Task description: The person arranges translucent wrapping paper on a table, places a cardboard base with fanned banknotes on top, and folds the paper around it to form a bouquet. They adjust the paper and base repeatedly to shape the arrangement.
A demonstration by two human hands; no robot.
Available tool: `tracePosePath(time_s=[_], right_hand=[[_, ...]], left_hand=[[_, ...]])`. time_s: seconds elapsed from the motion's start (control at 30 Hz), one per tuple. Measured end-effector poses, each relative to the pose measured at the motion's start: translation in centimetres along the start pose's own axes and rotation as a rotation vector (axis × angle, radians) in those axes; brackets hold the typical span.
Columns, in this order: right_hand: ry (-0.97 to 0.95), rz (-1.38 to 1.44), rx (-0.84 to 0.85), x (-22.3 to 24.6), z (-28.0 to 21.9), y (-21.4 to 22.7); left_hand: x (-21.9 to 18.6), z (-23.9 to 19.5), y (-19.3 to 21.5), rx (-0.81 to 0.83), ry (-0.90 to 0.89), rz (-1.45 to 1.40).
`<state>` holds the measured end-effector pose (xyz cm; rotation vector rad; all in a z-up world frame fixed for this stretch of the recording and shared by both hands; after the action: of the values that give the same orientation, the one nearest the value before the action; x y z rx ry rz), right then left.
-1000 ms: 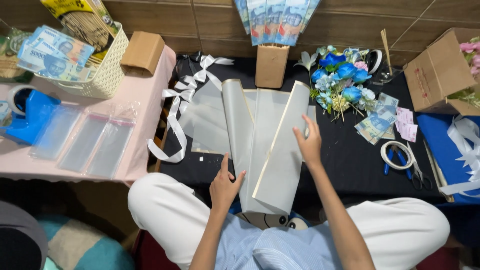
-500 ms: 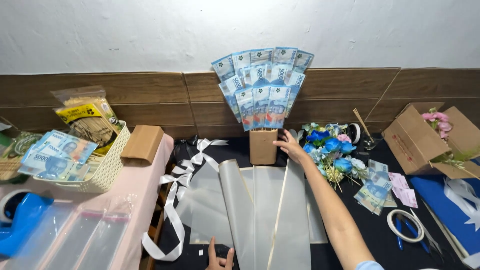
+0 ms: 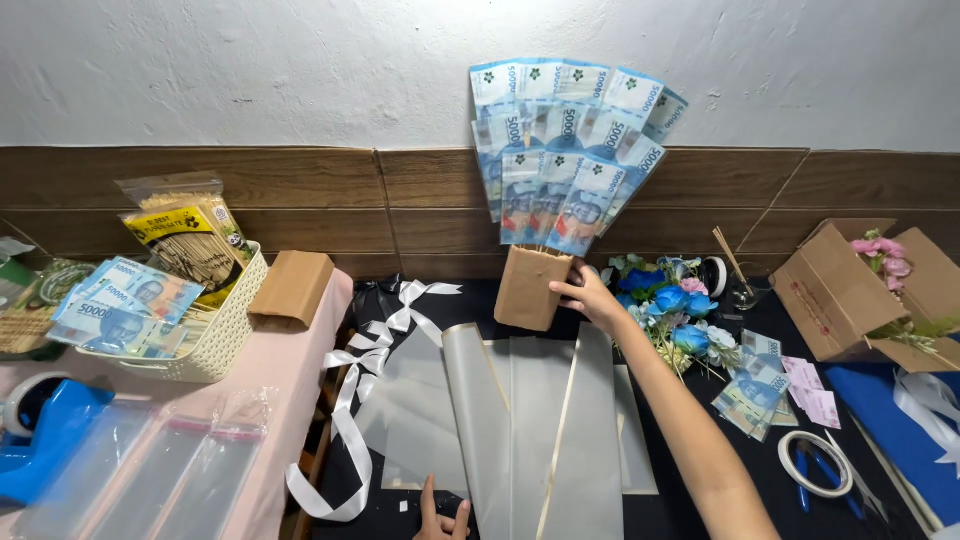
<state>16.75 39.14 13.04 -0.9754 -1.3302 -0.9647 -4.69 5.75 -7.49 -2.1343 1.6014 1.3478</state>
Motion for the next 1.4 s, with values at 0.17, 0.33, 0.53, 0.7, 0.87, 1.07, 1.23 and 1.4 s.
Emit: tracePosePath(time_s=[0.17,0.33,0.53,0.7,0.87,1.07,1.23,1.4], right_hand=[[-0.006,-0.02,0.077,0.9,-8.0,-0.4],[-0.183,-0.026,0.038,-2.6,-20.4,-1.4],[-0.427,-0.032,0.017,-3.9,-32.5,-5.4],[-0.472,-0.039,0.042,-5.9,-36.2,-6.4],[-0.449,-0.069,-0.014,-8.3,-36.9,-6.7],[-0.363,-0.402,-0.024,-10.7,-37.0,-5.6],[-0.075,-0.748,-0.296,-10.3,-39.8,-2.0],[-0.461,-0.606,-0.246,-12.4,-41.3,-0.4]], left_hand=[[-2.4,-2.9,2.2,0.042,0.05,0.257],[-2.6,-4.7,2.5,0.004,-0.048,0.329],[-5.1,-9.4,4.6,0.071,-0.109,0.317],[-2.6,-9.2,4.0,0.011,-0.253,0.373],[-2.1,-10.9,3.9,0.043,-0.276,0.373],[-1.5,-12.2,3.5,0.142,-0.241,0.297],[0.9,-13.5,3.1,0.217,-0.142,0.201],[2.6,-14.0,2.3,0.315,-0.045,0.195]])
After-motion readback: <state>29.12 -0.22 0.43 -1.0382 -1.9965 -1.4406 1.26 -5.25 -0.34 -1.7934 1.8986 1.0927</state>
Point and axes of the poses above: each hand's wrist, its own z-axis towards the middle knuckle, its own y-axis out of the back of the hand, x = y × z, the point moved 1 cm from there along z, towards the middle knuckle, and after that the axes turned 11 degrees about y, right-handed, at the moved point
